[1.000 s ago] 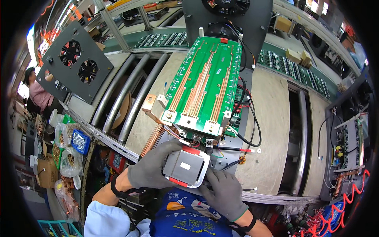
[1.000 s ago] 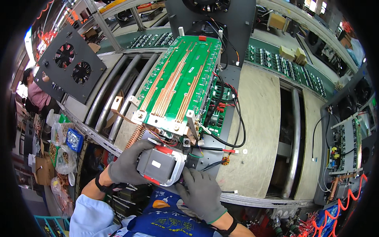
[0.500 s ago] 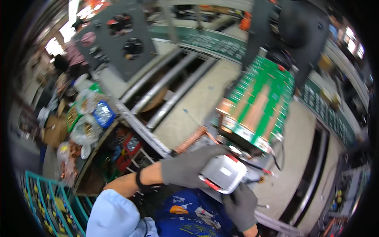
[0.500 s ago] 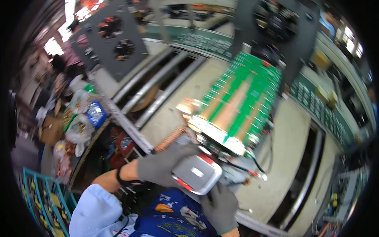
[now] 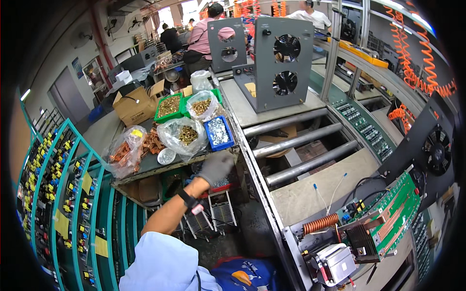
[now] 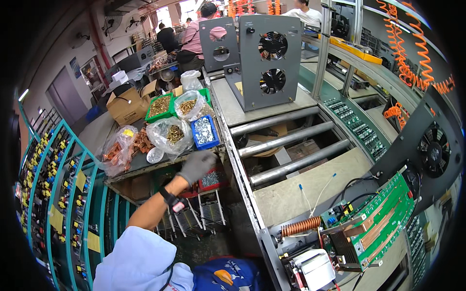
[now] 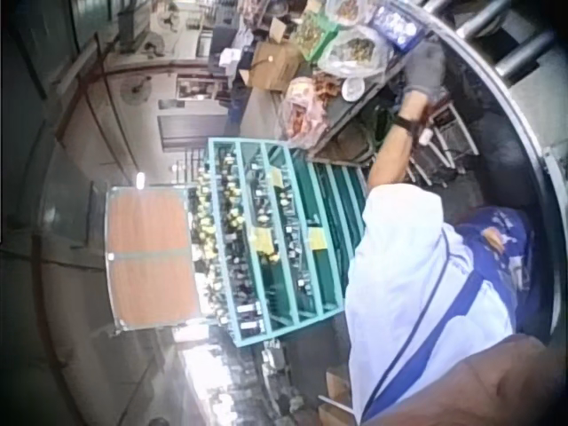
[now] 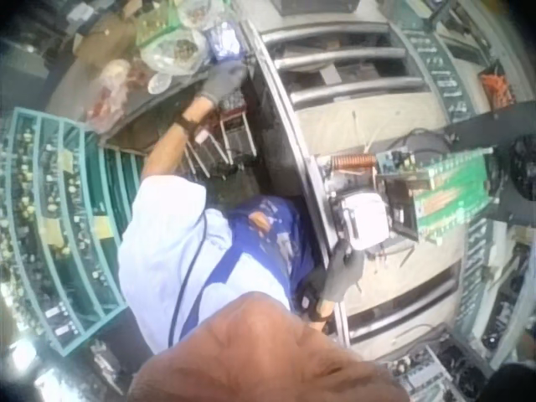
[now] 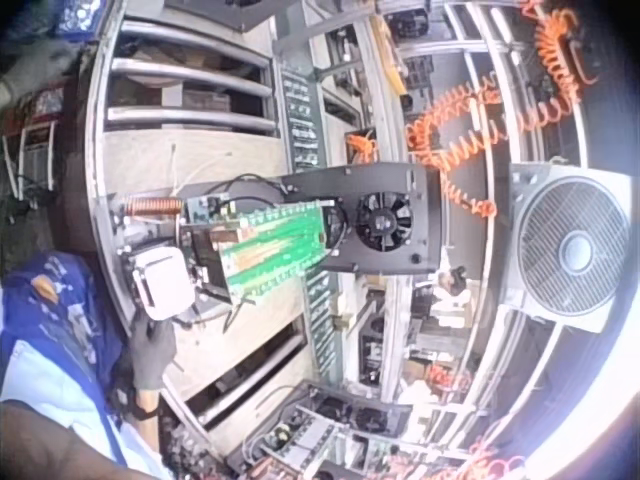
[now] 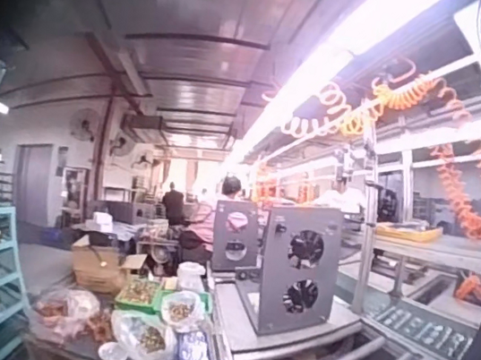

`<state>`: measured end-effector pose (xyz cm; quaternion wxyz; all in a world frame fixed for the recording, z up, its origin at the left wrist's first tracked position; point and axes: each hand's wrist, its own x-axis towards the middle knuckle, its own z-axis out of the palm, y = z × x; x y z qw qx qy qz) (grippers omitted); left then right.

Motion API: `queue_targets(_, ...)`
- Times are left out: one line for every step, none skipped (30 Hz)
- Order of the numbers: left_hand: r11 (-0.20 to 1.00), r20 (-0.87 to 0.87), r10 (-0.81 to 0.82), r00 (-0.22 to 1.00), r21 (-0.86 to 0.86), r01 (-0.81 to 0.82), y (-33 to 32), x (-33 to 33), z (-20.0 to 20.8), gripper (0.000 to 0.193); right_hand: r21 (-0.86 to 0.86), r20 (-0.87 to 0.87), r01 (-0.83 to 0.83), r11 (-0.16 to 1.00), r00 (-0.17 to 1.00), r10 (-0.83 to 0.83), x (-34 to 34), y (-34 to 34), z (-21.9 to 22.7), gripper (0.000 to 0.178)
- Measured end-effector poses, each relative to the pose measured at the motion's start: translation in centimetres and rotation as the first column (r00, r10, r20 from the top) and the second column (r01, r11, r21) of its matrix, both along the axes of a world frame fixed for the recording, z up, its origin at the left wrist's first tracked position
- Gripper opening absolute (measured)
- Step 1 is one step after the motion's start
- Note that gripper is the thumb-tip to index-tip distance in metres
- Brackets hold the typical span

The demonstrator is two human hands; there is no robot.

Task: Assembling high-power electronic components into a housing and securing them using a power screwdriver on a production line.

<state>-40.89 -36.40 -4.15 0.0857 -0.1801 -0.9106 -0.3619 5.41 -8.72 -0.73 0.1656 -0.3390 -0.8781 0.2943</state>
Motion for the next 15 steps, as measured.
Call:
queue_targets(0.994, -0.058, 0.112, 0.992, -0.012, -0.113, -2.6, -2.5, -0.6, 0.025, 0.032, -0.001, 0.002, 0.999, 1.0, -0.002, 0.0, -0.1, -0.2, 0.025)
queue_targets(0.976, -0.211, 0.18, 0.961, -0.081, -0.201, -5.2, -5.4, -0.8, 0.027, -0.02, 0.06, 0.037, 0.999, 0.998, -0.035, 0.1, -0.2, -0.3, 0.026)
queue_targets(0.945, -0.144, 0.297, 0.944, -0.098, -0.312, -7.8, -8.0, -0.9, 0.029, -0.002, 0.027, 0.029, 1.0, 0.999, -0.029, 0.1, -0.3, -0.5, 0.025)
queue_targets(0.906, -0.207, 0.307, 0.929, -0.235, -0.352, -10.3, -10.2, -0.9, 0.031, 0.015, -0.006, 0.024, 1.0, 1.0, -0.023, 0.2, -0.3, -0.6, 0.025)
queue_targets(0.83, -0.222, 0.36, 0.906, -0.367, -0.419, -12.3, -12.2, -0.9, 0.03, 0.031, -0.039, 0.018, 0.999, 0.999, -0.016, 0.3, -0.4, -0.8, 0.025)
queue_targets(0.796, -0.239, 0.351, 0.906, -0.434, -0.422, -14.1, -14.0, -0.9, 0.029, 0.04, -0.034, 0.02, 0.999, 0.999, -0.018, 0.4, -0.3, -1.0, 0.024)
queue_targets(0.814, -0.213, 0.306, 0.928, -0.448, -0.371, -15.4, -15.3, -1.3, 0.028, 0.048, -0.03, 0.022, 0.999, 0.999, -0.021, 0.5, -0.3, -1.1, 0.023)
queue_targets(0.829, -0.187, 0.258, 0.948, -0.461, -0.317, -16.4, -16.6, -1.7, 0.027, 0.054, -0.026, 0.028, 0.998, 0.999, -0.026, 0.6, -0.3, -1.3, 0.023)
queue_targets(0.838, -0.14, 0.226, 0.964, -0.477, -0.265, -16.9, -17.8, -2.4, 0.026, 0.074, 0.002, 0.027, 0.997, 1.0, -0.027, 0.6, -0.2, -1.5, 0.022)
queue_targets(0.881, -0.073, 0.141, 0.987, -0.446, -0.159, -17.3, -18.9, -3.1, 0.028, 0.095, 0.03, 0.025, 0.995, 0.999, -0.028, 0.6, -0.1, -1.6, 0.022)
queue_targets(0.854, -0.08, 0.139, 0.987, -0.495, -0.161, -17.4, -20.0, -4.0, 0.029, 0.115, 0.059, 0.023, 0.993, 0.998, -0.03, 0.5, -0.1, -1.7, 0.022)
queue_targets(0.824, -0.074, 0.148, 0.986, -0.542, -0.164, -17.3, -21.0, -4.9, 0.029, 0.123, 0.073, 0.033, 0.992, 0.996, -0.043, 0.4, 0.0, -1.8, 0.021)
queue_targets(0.8, -0.077, 0.156, 0.985, -0.575, -0.172, -17.0, -22.0, -5.7, 0.03, 0.12, 0.068, 0.033, 0.992, 0.997, -0.042, 0.3, 0.0, -1.8, 0.021)
queue_targets(0.798, -0.151, 0.165, 0.975, -0.56, -0.222, -17.0, -22.7, -6.4, 0.03, 0.117, 0.065, 0.036, 0.992, 0.997, -0.043, 0.3, -0.1, -1.7, 0.02)
queue_targets(0.781, -0.183, 0.186, 0.965, -0.569, -0.259, -16.9, -23.4, -7.0, 0.03, 0.113, 0.065, 0.043, 0.993, 0.997, -0.051, 0.3, -0.2, -1.6, 0.02)
